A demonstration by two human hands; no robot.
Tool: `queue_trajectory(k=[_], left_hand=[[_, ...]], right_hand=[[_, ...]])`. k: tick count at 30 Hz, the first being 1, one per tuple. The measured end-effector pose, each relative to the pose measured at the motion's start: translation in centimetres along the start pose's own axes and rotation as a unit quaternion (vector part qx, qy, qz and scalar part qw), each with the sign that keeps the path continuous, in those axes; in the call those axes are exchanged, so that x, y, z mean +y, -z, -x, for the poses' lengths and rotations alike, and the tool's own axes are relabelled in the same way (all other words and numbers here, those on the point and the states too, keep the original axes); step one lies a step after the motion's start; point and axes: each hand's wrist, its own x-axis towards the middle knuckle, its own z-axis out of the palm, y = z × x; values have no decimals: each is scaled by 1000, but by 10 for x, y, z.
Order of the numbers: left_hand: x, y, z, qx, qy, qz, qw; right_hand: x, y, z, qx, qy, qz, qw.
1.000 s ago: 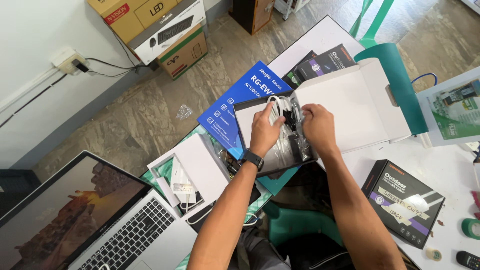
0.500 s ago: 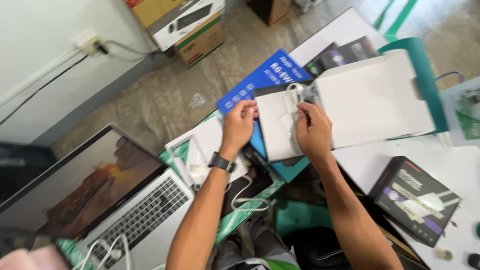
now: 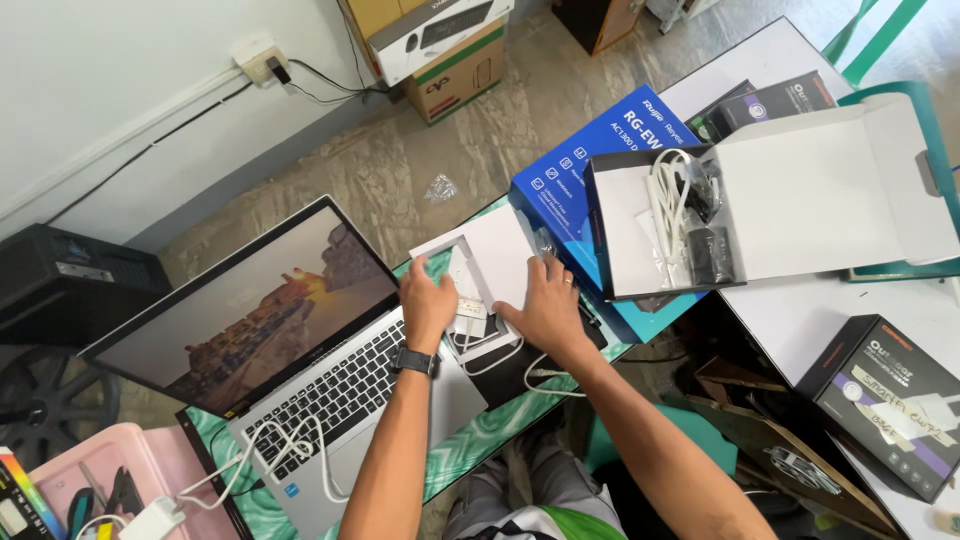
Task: The person unboxes a white WiFi range extender at a workbench, handling its power adapter and cables, then plugs a cable into the device and a laptop area. They then fold the box flap, place the device and accessories back, and tape the box closed with tape from a roll.
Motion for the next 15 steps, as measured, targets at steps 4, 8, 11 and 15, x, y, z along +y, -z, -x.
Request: queue_trajectory(k=[4, 8, 11, 15], left_hand=[[-2, 6, 12, -51, 44, 14, 998], [29, 36, 27, -5, -15, 37, 999], [68, 60, 34, 38, -88, 87, 992], [127, 56, 16, 25, -148, 198, 969]], right_hand=[[-11, -15, 7, 9, -16, 8, 1000], [-19, -5, 15, 37, -11, -3, 999], [-19, 21, 11, 116, 32, -16, 993], [2, 75, 1, 216, 39, 8, 976]])
